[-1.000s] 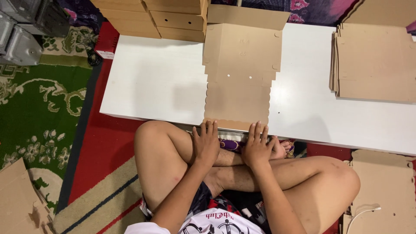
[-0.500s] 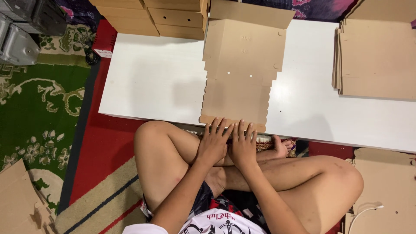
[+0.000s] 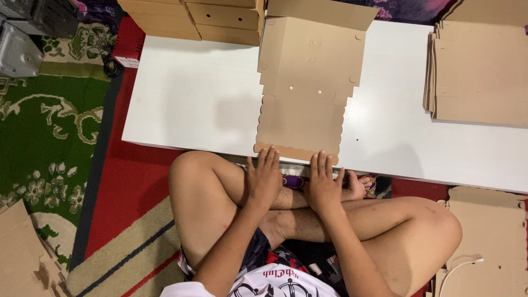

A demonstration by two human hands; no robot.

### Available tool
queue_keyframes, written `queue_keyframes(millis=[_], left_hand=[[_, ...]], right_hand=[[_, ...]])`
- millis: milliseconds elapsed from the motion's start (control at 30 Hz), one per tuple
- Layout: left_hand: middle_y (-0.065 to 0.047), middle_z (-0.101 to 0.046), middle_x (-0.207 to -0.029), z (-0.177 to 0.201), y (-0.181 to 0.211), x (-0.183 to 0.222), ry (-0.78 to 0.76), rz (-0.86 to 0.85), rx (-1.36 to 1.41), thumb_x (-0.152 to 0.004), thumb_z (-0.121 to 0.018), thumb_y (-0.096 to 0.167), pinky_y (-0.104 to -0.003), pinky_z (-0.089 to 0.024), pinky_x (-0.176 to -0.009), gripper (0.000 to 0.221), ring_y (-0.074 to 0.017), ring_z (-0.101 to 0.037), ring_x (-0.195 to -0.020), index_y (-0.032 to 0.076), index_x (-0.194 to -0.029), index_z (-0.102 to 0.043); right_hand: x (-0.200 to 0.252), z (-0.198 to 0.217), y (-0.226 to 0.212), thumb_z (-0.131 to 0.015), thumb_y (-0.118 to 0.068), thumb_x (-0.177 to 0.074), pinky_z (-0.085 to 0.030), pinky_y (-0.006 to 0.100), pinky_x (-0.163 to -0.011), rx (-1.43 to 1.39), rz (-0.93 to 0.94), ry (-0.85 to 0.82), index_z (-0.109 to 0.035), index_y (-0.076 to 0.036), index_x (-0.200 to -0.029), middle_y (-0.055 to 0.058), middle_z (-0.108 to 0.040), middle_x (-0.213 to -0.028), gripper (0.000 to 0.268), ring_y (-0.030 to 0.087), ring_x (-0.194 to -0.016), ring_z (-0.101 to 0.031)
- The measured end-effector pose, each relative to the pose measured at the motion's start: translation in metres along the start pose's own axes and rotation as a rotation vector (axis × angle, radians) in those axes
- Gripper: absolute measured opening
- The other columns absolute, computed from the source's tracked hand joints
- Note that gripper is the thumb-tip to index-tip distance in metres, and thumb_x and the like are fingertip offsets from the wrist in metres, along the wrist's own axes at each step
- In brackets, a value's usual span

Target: Folding a cardboard template into a box

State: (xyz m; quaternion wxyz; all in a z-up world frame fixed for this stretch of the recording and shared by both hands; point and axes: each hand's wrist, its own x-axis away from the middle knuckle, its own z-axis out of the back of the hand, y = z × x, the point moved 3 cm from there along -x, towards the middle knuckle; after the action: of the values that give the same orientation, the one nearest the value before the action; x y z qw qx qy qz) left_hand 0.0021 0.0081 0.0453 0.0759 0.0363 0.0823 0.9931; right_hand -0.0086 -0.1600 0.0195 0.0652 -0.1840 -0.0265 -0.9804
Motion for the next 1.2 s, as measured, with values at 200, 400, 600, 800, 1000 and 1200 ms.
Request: queue_keyframes(millis=[200, 400, 600, 800, 1000, 1200], left_hand=[[-0.008, -0.057, -0.147, -0.012, -0.051, -0.004, 0.115, 0.137, -0.050, -0.090, -0.063, 0.042, -0.062, -0.032, -0.111, 0.053, -0.0318, -0.045, -0.139, 0.013, -0.135, -0.064], [-0.014, -0.057, -0.143, 0.032, -0.018, -0.002, 0.275, -0.050, 0.182, -0.094, -0.066, 0.024, -0.054, -0.037, -0.111, 0.049, -0.0336, -0.047, -0.140, 0.009, -0.140, -0.057], [-0.013, -0.064, -0.123, -0.046, 0.006, -0.032, 0.357, -0.348, 0.260, -0.086, -0.073, 0.022, -0.052, -0.039, -0.110, 0.039, -0.0332, -0.055, -0.128, 0.008, -0.121, -0.068], [-0.006, -0.058, -0.112, -0.047, 0.002, -0.040, 0.292, -0.263, 0.247, -0.089, -0.071, 0.022, -0.047, -0.040, -0.100, 0.029, -0.0262, -0.053, -0.117, 0.014, -0.117, -0.066], [-0.006, -0.055, -0.108, -0.045, 0.003, -0.039, 0.342, -0.271, 0.226, -0.090, -0.071, 0.022, -0.042, -0.041, -0.094, 0.028, -0.0265, -0.053, -0.113, 0.012, -0.116, -0.065], [-0.023, -0.046, -0.150, -0.047, 0.018, -0.013, 0.215, -0.285, 0.033, -0.081, -0.069, 0.012, -0.056, -0.027, -0.118, 0.069, -0.0386, -0.038, -0.146, 0.003, -0.146, -0.049]], right_hand=[[-0.009, -0.029, 0.038, -0.061, -0.036, -0.085, -0.004, 0.077, -0.116, -0.059, -0.123, -0.029, -0.013, -0.007, -0.164, 0.018, -0.013, -0.171, 0.097, 0.039, -0.157, -0.011], [0.019, 0.061, 0.004, -0.073, -0.017, -0.078, -0.020, 0.073, -0.116, -0.204, -0.026, 0.378, -0.038, -0.005, -0.157, 0.023, -0.041, -0.159, 0.087, 0.044, -0.152, -0.028], [-0.010, 0.014, -0.004, -0.073, -0.017, -0.077, -0.031, 0.053, -0.107, -0.315, 0.191, 0.654, -0.065, -0.018, -0.132, 0.006, -0.061, -0.126, 0.055, 0.028, -0.123, -0.058], [-0.032, 0.001, 0.009, -0.075, -0.020, -0.084, -0.046, 0.047, -0.095, -0.499, 0.066, 0.498, -0.069, -0.027, -0.121, 0.000, -0.058, -0.117, 0.038, 0.030, -0.113, -0.058], [-0.039, -0.008, 0.011, -0.083, -0.023, -0.077, -0.047, 0.046, -0.087, -0.404, 0.111, 0.619, -0.069, -0.031, -0.116, -0.001, -0.056, -0.108, 0.042, 0.030, -0.107, -0.061], [-0.024, -0.009, -0.020, -0.063, -0.013, -0.084, -0.034, 0.062, -0.113, -0.168, 0.202, 0.448, -0.046, -0.009, -0.153, 0.021, -0.041, -0.157, 0.070, 0.042, -0.145, -0.037]])
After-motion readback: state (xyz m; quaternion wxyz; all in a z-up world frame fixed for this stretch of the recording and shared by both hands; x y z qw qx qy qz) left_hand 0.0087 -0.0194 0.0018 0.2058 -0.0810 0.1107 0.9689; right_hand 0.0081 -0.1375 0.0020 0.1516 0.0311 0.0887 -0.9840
